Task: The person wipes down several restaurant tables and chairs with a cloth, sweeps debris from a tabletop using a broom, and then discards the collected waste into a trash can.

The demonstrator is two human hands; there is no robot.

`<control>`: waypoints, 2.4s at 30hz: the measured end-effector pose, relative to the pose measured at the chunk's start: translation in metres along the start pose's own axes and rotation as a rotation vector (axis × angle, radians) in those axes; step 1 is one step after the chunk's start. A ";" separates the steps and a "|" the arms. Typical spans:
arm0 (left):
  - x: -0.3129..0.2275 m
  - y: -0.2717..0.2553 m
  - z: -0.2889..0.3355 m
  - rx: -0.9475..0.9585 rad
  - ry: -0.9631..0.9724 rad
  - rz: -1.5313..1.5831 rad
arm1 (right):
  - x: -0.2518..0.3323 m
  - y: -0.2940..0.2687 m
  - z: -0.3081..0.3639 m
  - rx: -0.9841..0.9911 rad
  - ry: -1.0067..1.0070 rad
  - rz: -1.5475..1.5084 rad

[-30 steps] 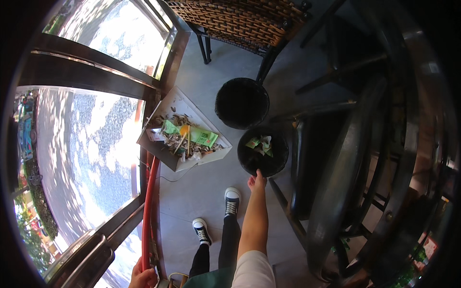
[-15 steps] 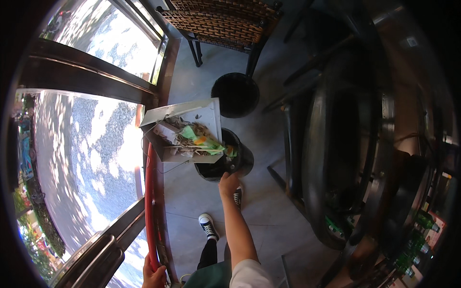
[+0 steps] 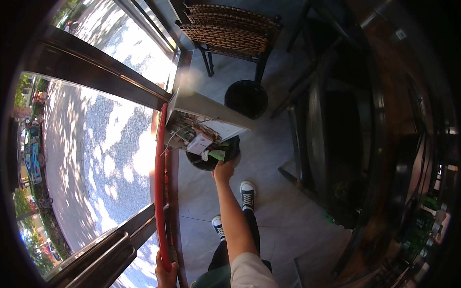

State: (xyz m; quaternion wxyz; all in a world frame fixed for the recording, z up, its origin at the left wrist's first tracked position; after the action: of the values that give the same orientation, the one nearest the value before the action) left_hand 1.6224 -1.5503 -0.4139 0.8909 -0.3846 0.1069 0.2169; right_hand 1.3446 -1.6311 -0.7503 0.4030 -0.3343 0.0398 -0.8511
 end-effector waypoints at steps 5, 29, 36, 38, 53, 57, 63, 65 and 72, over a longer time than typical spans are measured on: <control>0.010 0.001 0.002 -0.103 0.115 -0.074 | -0.003 -0.006 -0.013 -0.072 -0.126 0.051; -0.001 0.026 0.017 -0.294 0.357 -0.058 | -0.023 -0.038 -0.032 -0.020 0.032 -0.065; -0.030 0.024 0.005 -0.355 0.393 -0.108 | -0.028 -0.045 -0.041 -0.030 0.092 -0.034; -0.012 0.025 -0.001 -0.190 0.210 0.005 | -0.039 -0.056 -0.056 -0.042 0.093 -0.090; -0.070 0.032 -0.066 0.116 -0.441 0.944 | -0.122 -0.084 -0.128 -0.094 0.343 -0.103; -0.055 0.036 -0.079 0.109 -0.616 0.959 | -0.142 -0.092 -0.153 -0.142 0.454 -0.327; -0.033 0.037 -0.081 0.242 -0.608 0.965 | -0.158 -0.102 -0.110 0.045 0.693 -0.396; -0.028 0.032 -0.072 0.210 -0.616 0.877 | -0.167 -0.109 -0.088 0.011 0.564 -0.285; 0.043 0.042 -0.048 0.521 -0.695 0.976 | -0.264 -0.177 0.015 -0.160 0.039 0.327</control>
State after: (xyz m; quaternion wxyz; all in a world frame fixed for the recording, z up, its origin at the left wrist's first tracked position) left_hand 1.6398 -1.5465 -0.4891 0.7366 0.0293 0.0243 0.6752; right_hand 1.3558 -1.3206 -0.8212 0.5073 -0.3376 0.1694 -0.7746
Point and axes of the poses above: each hand's wrist, its own z-axis away from the middle knuckle, its own y-axis out of the palm, x = y × z, the point moved 6 cm from there along -z, towards the middle knuckle, and after that the axes turned 4 degrees about z, right-handed, at the moved point
